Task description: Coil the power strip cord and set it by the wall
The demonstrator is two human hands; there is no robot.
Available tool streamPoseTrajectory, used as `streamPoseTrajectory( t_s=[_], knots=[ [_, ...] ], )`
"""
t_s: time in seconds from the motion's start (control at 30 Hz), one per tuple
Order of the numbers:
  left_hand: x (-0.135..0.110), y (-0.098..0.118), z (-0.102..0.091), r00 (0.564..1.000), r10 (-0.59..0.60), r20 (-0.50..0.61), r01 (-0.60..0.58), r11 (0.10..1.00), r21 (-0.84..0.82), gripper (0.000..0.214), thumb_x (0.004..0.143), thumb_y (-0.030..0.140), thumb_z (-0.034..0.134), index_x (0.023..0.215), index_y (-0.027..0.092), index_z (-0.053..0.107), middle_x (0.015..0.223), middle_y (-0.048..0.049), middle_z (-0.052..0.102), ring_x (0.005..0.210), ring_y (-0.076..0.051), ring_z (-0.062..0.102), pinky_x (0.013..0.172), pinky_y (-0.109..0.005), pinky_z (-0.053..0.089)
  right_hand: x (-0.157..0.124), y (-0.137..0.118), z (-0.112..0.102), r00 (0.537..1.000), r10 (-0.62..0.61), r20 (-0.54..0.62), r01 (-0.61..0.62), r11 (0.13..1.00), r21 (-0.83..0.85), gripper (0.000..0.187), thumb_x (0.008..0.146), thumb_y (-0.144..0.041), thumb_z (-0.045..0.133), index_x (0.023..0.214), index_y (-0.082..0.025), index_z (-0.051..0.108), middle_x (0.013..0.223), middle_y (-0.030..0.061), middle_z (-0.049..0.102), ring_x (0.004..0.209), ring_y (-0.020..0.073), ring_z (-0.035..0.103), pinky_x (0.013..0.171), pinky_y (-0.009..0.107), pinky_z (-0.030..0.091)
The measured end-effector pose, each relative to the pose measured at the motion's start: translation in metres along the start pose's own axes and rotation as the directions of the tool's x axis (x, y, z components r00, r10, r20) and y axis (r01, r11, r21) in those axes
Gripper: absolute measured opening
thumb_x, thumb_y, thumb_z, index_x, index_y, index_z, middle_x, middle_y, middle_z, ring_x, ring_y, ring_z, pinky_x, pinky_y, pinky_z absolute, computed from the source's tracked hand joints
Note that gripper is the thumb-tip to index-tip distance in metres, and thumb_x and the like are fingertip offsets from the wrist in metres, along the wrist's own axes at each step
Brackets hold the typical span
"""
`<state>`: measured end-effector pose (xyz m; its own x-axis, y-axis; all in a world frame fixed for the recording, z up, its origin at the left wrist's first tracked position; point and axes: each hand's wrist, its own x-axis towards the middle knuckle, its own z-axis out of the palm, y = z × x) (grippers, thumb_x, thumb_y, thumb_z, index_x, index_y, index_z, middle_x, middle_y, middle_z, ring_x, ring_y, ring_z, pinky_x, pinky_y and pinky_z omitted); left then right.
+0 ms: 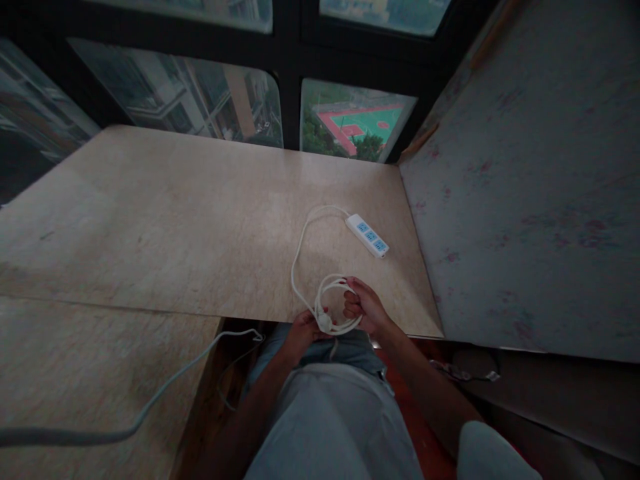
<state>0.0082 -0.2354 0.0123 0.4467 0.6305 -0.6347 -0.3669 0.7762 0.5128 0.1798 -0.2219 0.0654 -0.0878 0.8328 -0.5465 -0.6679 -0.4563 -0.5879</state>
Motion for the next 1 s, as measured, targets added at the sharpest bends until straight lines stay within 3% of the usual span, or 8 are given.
streamPoseTrajectory(
  t_s=[0.1, 0.2, 0.3, 0.43, 0.6, 0.77, 0.83, 1.0],
  knots=[
    [0.006, 0.014, 0.002, 0.989, 0.147, -0.011, -0.147, 0.978, -0.146, 0.030, 0.066, 0.014, 0.073, 0.095, 0.019, 0.067, 0.088, -0.0084, 0.074, 0.082, -0.023, 0.069, 0.075, -0.034, 0.053, 0.004, -0.012, 0.000, 0.999, -0.025, 0.029, 0.026, 0.999, -0.044, 0.028, 0.076, -0.038, 0.071, 0.084, -0.023, 0.048, 0.045, -0.0153, 0.029, 0.031, 0.0021, 0.015, 0.033, 0.015, 0.017],
    [0.010, 0.028, 0.003, 0.972, 0.234, -0.036, -0.235, 0.934, -0.269, 0.025, 0.075, 0.022, 0.068, 0.099, 0.017, 0.064, 0.096, -0.0092, 0.072, 0.091, -0.023, 0.068, 0.081, -0.035, 0.052, 0.009, -0.022, 0.003, 0.997, -0.046, 0.055, 0.049, 0.996, -0.067, 0.028, 0.075, -0.038, 0.071, 0.086, -0.022, 0.050, 0.044, -0.0152, 0.028, 0.032, 0.0024, 0.016, 0.033, 0.016, 0.018],
    [0.011, 0.033, 0.003, 0.970, 0.242, -0.007, -0.232, 0.921, -0.312, 0.029, 0.080, 0.029, 0.065, 0.105, 0.014, 0.062, 0.093, -0.0101, 0.072, 0.087, -0.023, 0.069, 0.079, -0.036, 0.052, 0.016, -0.028, 0.003, 0.997, -0.037, 0.061, 0.042, 0.996, -0.078, 0.029, 0.074, -0.037, 0.072, 0.086, -0.022, 0.050, 0.043, -0.0154, 0.027, 0.031, 0.0025, 0.015, 0.033, 0.016, 0.018],
    [0.014, 0.028, 0.003, 0.974, 0.223, -0.026, -0.222, 0.936, -0.274, 0.033, 0.079, 0.024, 0.068, 0.109, 0.012, 0.062, 0.080, -0.0070, 0.071, 0.072, -0.019, 0.068, 0.072, -0.033, 0.053, 0.028, -0.032, -0.002, 0.998, -0.018, 0.065, 0.022, 0.998, -0.062, 0.027, 0.075, -0.035, 0.070, 0.086, -0.022, 0.049, 0.044, -0.0156, 0.027, 0.031, 0.0025, 0.015, 0.033, 0.016, 0.018],
    [0.016, 0.022, -0.001, 0.990, 0.125, -0.059, -0.132, 0.981, -0.143, 0.022, 0.077, 0.023, 0.069, 0.097, 0.013, 0.067, 0.059, -0.0009, 0.063, 0.046, -0.011, 0.056, 0.055, -0.028, 0.051, 0.037, -0.024, -0.013, 0.984, 0.140, 0.111, -0.134, 0.989, -0.059, 0.026, 0.077, -0.034, 0.069, 0.083, -0.022, 0.047, 0.043, -0.0159, 0.026, 0.032, 0.0027, 0.013, 0.033, 0.016, 0.017],
    [0.011, 0.024, -0.011, 0.997, 0.066, 0.035, -0.066, 0.998, -0.001, 0.014, 0.073, 0.024, 0.072, 0.076, 0.013, 0.066, 0.045, 0.0024, 0.054, 0.037, -0.010, 0.049, 0.047, -0.025, 0.048, 0.036, -0.008, -0.018, 0.950, 0.250, 0.187, -0.222, 0.962, -0.160, 0.027, 0.077, -0.034, 0.070, 0.083, -0.022, 0.047, 0.044, -0.0151, 0.031, 0.032, 0.0025, 0.015, 0.034, 0.015, 0.017],
    [0.009, 0.024, -0.015, 0.997, 0.057, 0.052, -0.057, 0.998, 0.001, 0.015, 0.072, 0.024, 0.074, 0.075, 0.012, 0.066, 0.048, 0.0004, 0.058, 0.039, -0.010, 0.052, 0.048, -0.026, 0.048, 0.036, -0.005, -0.019, 0.944, 0.270, 0.191, -0.237, 0.955, -0.179, 0.027, 0.077, -0.035, 0.069, 0.084, -0.022, 0.047, 0.044, -0.0151, 0.031, 0.033, 0.0023, 0.014, 0.034, 0.015, 0.016],
    [0.004, 0.021, -0.018, 0.994, 0.097, 0.057, -0.087, 0.984, -0.158, 0.030, 0.079, 0.028, 0.068, 0.106, 0.014, 0.066, 0.083, -0.0099, 0.072, 0.067, -0.020, 0.068, 0.066, -0.033, 0.054, 0.043, -0.009, -0.022, 0.941, 0.284, 0.186, -0.256, 0.954, -0.158, 0.024, 0.079, -0.034, 0.067, 0.089, -0.021, 0.050, 0.045, -0.0155, 0.030, 0.033, 0.0023, 0.012, 0.034, 0.015, 0.016]
  ],
)
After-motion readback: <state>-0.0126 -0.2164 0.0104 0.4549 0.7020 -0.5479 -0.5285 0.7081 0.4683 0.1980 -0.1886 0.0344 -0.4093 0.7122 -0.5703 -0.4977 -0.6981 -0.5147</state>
